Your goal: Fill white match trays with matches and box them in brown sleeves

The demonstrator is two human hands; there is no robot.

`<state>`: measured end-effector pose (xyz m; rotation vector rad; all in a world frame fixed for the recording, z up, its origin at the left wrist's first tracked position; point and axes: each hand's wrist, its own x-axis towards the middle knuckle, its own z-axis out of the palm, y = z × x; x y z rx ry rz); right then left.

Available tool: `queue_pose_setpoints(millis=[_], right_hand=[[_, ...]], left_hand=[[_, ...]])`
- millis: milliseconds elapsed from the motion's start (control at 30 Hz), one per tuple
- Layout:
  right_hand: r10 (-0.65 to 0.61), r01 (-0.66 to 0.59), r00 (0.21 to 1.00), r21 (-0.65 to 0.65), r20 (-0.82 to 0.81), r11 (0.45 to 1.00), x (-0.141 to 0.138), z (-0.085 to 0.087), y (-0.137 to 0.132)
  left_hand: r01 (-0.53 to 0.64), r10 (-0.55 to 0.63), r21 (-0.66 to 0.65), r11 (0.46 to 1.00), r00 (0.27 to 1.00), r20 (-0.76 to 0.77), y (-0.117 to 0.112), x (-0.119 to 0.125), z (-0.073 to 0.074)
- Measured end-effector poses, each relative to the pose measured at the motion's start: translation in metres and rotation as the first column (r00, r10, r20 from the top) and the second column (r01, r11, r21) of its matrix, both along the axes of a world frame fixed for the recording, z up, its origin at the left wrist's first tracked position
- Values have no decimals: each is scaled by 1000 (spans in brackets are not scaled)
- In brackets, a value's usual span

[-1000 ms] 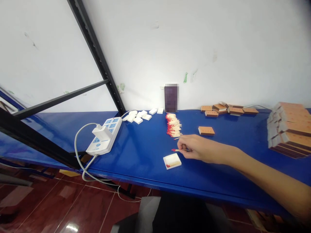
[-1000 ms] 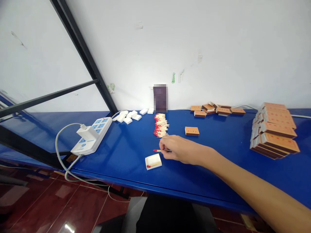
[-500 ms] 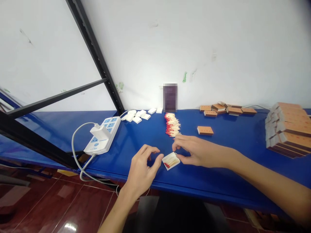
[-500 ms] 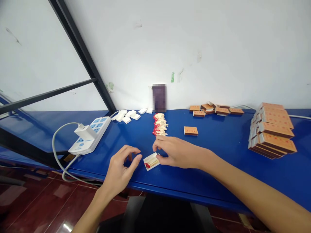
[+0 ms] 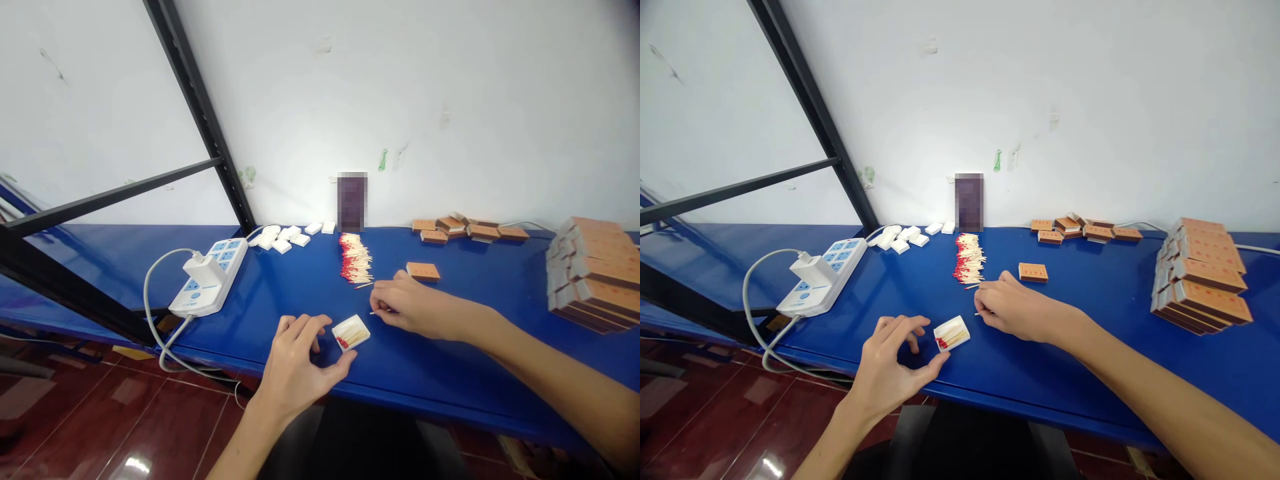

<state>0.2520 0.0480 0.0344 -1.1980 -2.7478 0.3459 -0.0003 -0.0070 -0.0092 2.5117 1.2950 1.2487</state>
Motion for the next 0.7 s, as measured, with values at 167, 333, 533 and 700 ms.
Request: queue_pose_setpoints(millis=[167,333,533,700], right_hand=[[-34,32,986,-13,-161,999,-3,-4,2],[-42,34,906,-26,-421,999,-17,-6,-4],[-255,18,798,-401,-546,916,-24,-4,-16],[-181,-83,813,-418,-553,905,-20,-9,-11]], left_hand=[[45,-45,-12,999,999,1,0,-1,-3],[116,-119,-88,989,992,-31,3,0,-2],[147,-151,-70,987,987,-53,4,0,0],[131,-145,-131,983,985,-98,4,1,2]])
